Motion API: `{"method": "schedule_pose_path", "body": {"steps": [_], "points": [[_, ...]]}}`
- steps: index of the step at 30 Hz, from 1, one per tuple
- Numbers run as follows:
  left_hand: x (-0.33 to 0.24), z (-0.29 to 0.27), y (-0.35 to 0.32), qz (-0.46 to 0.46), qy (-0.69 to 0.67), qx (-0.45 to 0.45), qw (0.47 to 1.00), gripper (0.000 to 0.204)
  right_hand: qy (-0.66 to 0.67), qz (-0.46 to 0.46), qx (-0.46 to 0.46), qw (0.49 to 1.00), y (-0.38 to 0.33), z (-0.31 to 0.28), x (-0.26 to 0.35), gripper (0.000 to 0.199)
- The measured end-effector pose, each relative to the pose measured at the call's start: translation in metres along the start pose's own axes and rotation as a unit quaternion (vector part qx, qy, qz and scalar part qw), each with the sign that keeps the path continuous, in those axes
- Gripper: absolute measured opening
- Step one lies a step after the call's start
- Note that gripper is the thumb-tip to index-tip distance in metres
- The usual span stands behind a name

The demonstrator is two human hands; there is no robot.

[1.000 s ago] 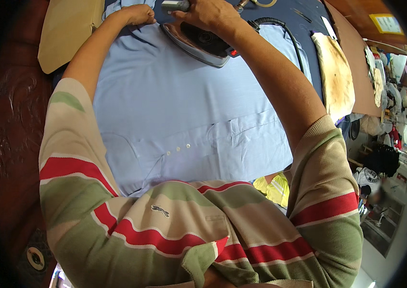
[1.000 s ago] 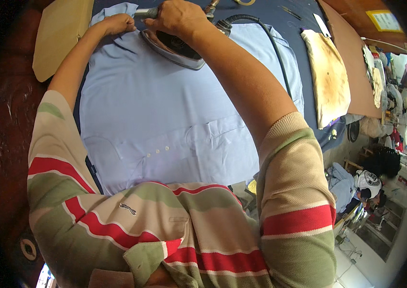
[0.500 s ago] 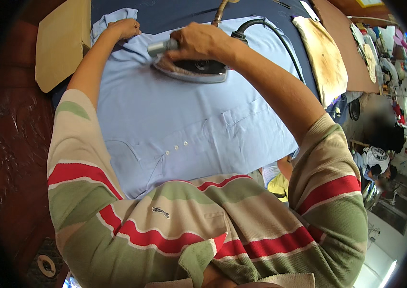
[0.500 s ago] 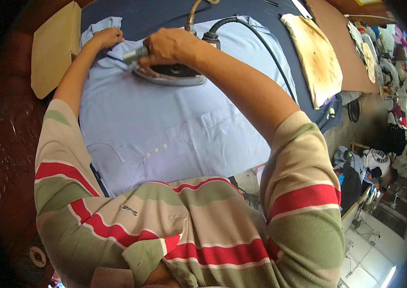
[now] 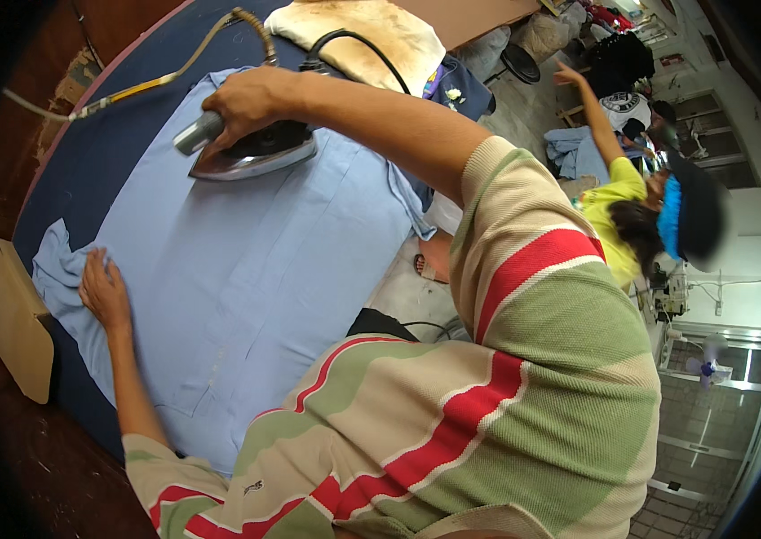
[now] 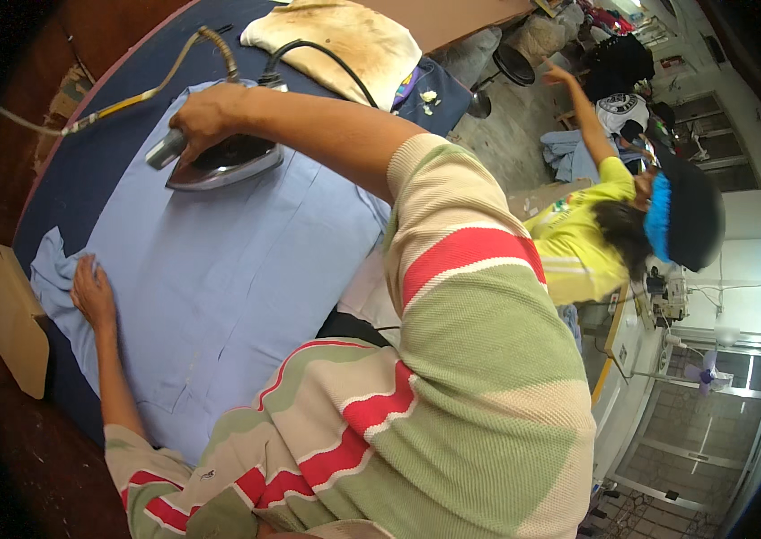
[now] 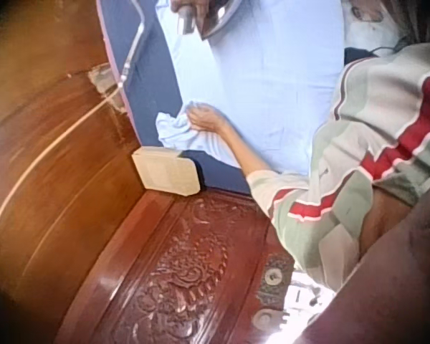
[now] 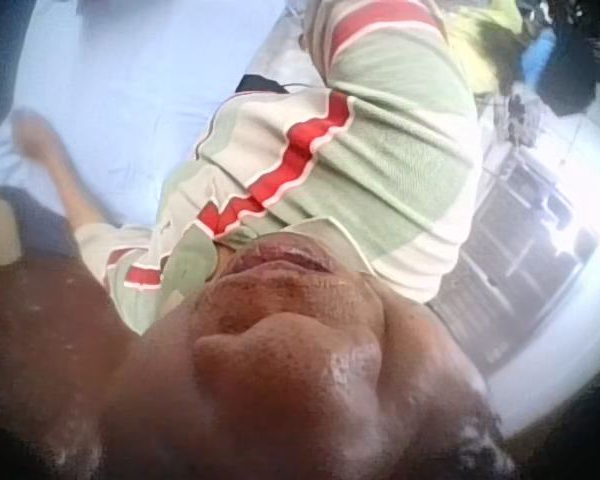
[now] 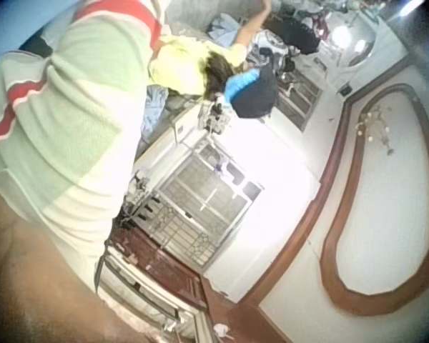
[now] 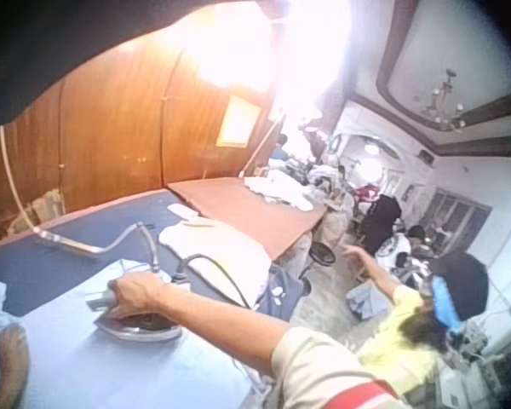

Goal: The person irons a blue button-down shirt on a padded table, pressing the front panels and smoothing the fabric by hand while other workers handle garments in the background.

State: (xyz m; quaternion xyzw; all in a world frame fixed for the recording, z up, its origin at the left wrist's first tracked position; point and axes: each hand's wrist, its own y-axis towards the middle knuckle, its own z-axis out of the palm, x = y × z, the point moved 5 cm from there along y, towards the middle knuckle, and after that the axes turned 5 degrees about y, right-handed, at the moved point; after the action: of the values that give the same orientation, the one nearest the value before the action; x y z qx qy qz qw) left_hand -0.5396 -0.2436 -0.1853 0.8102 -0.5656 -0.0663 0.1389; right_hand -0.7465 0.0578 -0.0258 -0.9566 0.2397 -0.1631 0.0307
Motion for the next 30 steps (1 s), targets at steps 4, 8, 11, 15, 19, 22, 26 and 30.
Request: {"method": "schedule_pose_path", "body": {"steps": [4,8,11,15,19,22,26,30], "points": [[-0.032,-0.002,-0.036,-0.004,-0.011,0.036,0.999,0.044,-0.016,0.051,-0.054,0.997,-0.021,-0.032,-0.065,0.053],[-0.044,-0.001,-0.043,-0.016,-0.012,0.052,0.998,0.053,-0.040,0.112,-0.077,0.990,-0.026,-0.056,-0.134,0.050],[-0.044,0.000,-0.039,-0.023,-0.026,0.057,0.998,0.056,-0.053,0.139,-0.091,0.985,-0.028,-0.075,-0.192,0.049],[-0.042,0.002,-0.039,-0.048,0.006,0.097,0.994,0.056,-0.070,0.190,-0.172,0.964,-0.031,-0.075,-0.258,0.049],[-0.041,0.001,-0.040,-0.049,0.002,0.094,0.994,0.056,-0.071,0.244,-0.248,0.935,-0.031,-0.064,-0.297,0.051],[-0.039,0.005,-0.039,-0.048,0.000,0.108,0.993,0.057,-0.003,0.132,-0.399,0.907,-0.039,-0.066,-0.286,0.050],[-0.036,0.009,-0.036,-0.047,0.009,0.103,0.994,0.057,0.115,-0.065,-0.505,0.853,-0.099,-0.039,-0.224,0.041],[-0.036,0.013,-0.034,-0.056,0.029,0.106,0.992,0.056,0.170,0.038,-0.536,0.826,-0.218,0.039,-0.157,0.035]]}}
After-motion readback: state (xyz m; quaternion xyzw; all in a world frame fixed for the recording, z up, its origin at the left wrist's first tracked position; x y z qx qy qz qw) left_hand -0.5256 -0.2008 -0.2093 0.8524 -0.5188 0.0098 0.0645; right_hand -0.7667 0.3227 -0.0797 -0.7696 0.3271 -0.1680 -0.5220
